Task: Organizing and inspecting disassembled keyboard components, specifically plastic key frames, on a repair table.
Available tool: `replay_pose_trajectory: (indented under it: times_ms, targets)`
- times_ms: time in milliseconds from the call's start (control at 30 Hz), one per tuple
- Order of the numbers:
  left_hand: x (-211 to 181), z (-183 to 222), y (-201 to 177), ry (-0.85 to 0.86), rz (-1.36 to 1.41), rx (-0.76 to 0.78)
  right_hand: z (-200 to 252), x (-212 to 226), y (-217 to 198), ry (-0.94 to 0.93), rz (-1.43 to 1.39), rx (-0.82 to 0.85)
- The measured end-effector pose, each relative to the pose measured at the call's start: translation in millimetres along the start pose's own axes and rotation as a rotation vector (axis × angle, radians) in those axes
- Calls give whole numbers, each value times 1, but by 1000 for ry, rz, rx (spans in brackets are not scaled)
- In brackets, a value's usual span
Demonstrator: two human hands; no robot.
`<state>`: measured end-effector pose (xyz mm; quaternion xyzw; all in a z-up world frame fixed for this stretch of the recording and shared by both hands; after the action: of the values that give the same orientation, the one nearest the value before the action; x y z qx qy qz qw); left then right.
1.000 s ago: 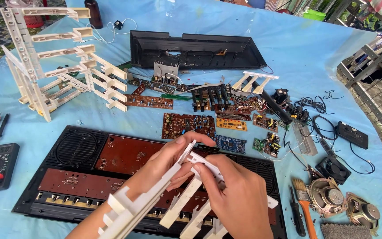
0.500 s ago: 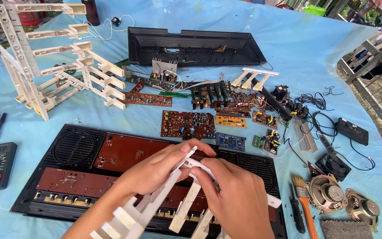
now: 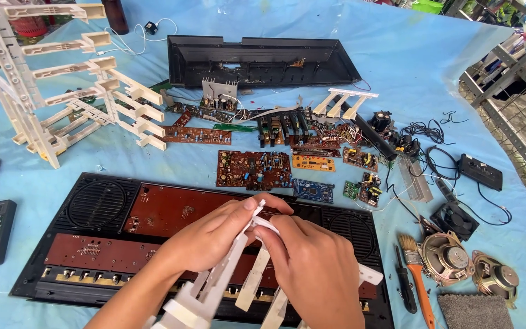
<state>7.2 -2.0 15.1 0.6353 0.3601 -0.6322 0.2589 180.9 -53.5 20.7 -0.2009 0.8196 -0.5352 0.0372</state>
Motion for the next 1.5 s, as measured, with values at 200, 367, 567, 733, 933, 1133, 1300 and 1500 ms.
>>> replay_pose_trajectory:
  times_ms: [200,367,567,733,933,1133,1300,1500]
  targets:
    - [-6,2,1,105,-122,2,-1,-1,-4,-4,-55,0]
    - [-14,4,-3,52,-200,-43,-11,-6,-6,64,-133,78]
    - [4,-6,-5,80,-61,-101,-12,-12,-10,158,-107,136]
    - [14,-7,-6,186,-85,-131,-15,-15,-17,168,-157,129]
    - [10,-6,-3,513,-232,-203,-15,-18,-22,73,-252,67]
    - [-3,3,-3,728,-415,-212,-17,-27,-30,-25,-476,95]
    - [-8,10,-4,720,-609,-176,-23,-38,-29,-132,-615,188]
    - [-5,12,-3,763,-770,-191,-27,-47,-18,-137,-882,356]
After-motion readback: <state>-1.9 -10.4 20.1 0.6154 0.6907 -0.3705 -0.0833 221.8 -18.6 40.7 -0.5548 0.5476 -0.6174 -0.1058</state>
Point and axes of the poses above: each hand's wrist, its own z-axis away from the middle knuckle, its own y-axis out of the palm, x = y × z, the point moved 1 cm from there along -z, towards the middle knuckle, and after that the axes turned 1 degree about -x, right-handed, at the moved point
